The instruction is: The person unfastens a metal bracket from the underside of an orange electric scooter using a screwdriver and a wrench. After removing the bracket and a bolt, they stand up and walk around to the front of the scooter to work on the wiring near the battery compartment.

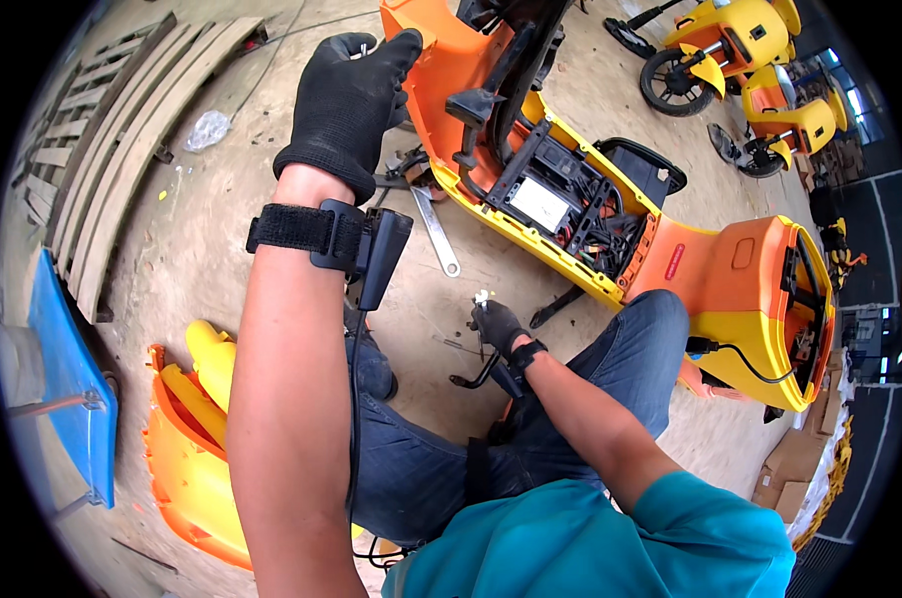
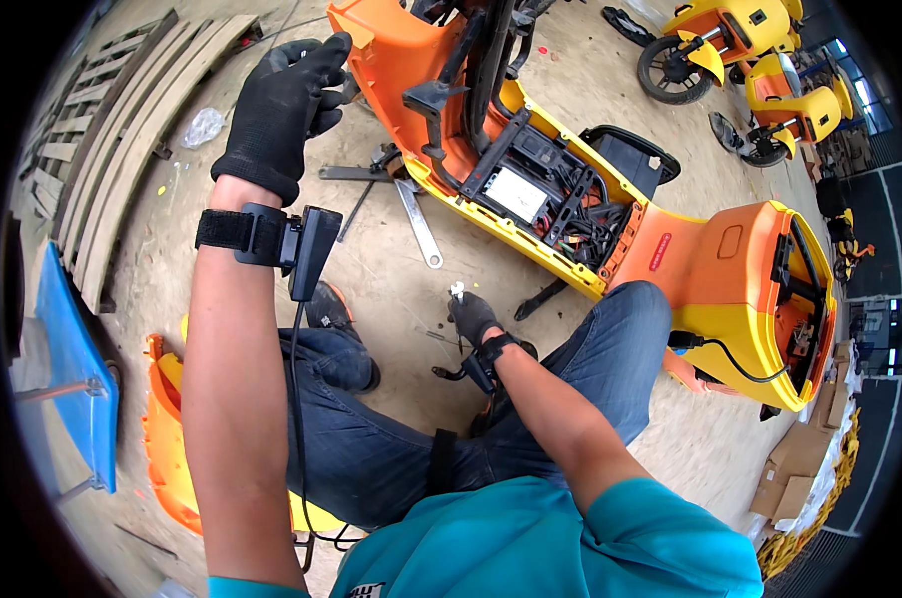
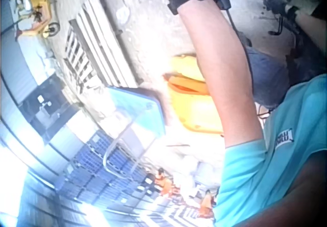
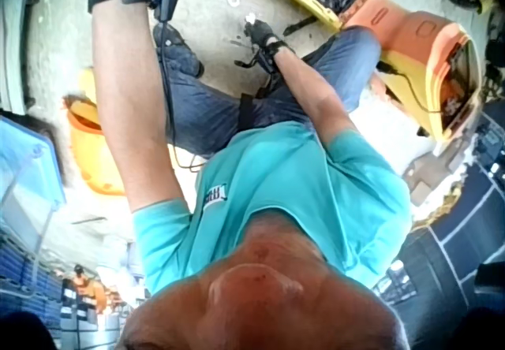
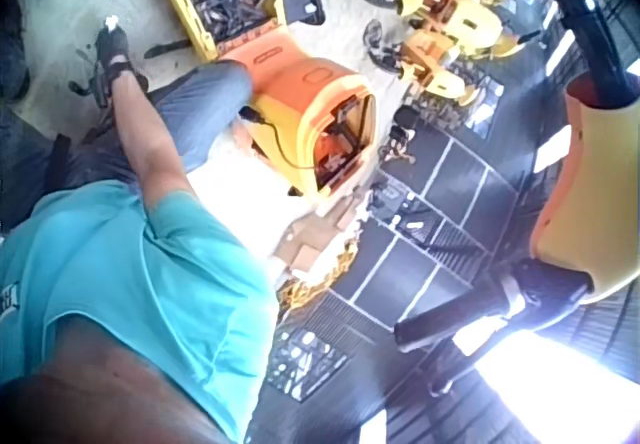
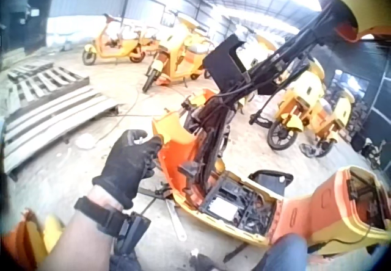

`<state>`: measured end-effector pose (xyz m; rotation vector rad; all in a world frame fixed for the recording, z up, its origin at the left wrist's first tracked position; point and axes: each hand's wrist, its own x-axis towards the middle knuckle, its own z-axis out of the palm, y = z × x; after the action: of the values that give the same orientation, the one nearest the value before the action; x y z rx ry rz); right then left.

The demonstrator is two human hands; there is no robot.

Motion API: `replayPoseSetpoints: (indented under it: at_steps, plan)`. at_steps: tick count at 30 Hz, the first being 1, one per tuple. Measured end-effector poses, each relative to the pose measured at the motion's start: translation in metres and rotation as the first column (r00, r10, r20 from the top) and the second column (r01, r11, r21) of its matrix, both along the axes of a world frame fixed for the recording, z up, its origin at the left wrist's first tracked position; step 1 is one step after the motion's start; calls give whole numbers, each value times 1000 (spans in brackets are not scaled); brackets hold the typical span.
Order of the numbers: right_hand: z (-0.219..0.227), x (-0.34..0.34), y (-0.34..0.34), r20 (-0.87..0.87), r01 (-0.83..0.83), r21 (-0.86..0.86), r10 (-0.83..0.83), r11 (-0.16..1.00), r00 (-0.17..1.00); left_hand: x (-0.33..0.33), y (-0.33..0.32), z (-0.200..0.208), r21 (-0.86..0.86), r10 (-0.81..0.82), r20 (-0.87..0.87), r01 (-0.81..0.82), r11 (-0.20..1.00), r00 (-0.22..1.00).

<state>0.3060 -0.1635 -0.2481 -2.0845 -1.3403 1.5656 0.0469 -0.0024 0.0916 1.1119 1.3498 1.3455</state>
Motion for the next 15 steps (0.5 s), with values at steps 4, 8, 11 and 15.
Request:
replayPoseSetpoints:
  at_steps: [4, 8, 11, 15]
  plan:
    - [-35, 2, -14, 250, -168, -27, 170, 985, 953, 6, 7, -4, 12, -29, 14, 28, 1000, 999]
    - [-31, -16, -21, 379, -273, -125, 300, 954, 875, 17, 12, -7, 15, -54, -17, 54, 998, 998]
    - [-21, -23, -25, 369, -281, -179, 329, 943, 869, 25, 15, -5, 14, -43, -11, 43, 999, 999]
    - [-39, -26, -25, 382, -317, -170, 359, 933, 851, 26, 17, 3, -13, 15, -1, -15, 1000, 1000]
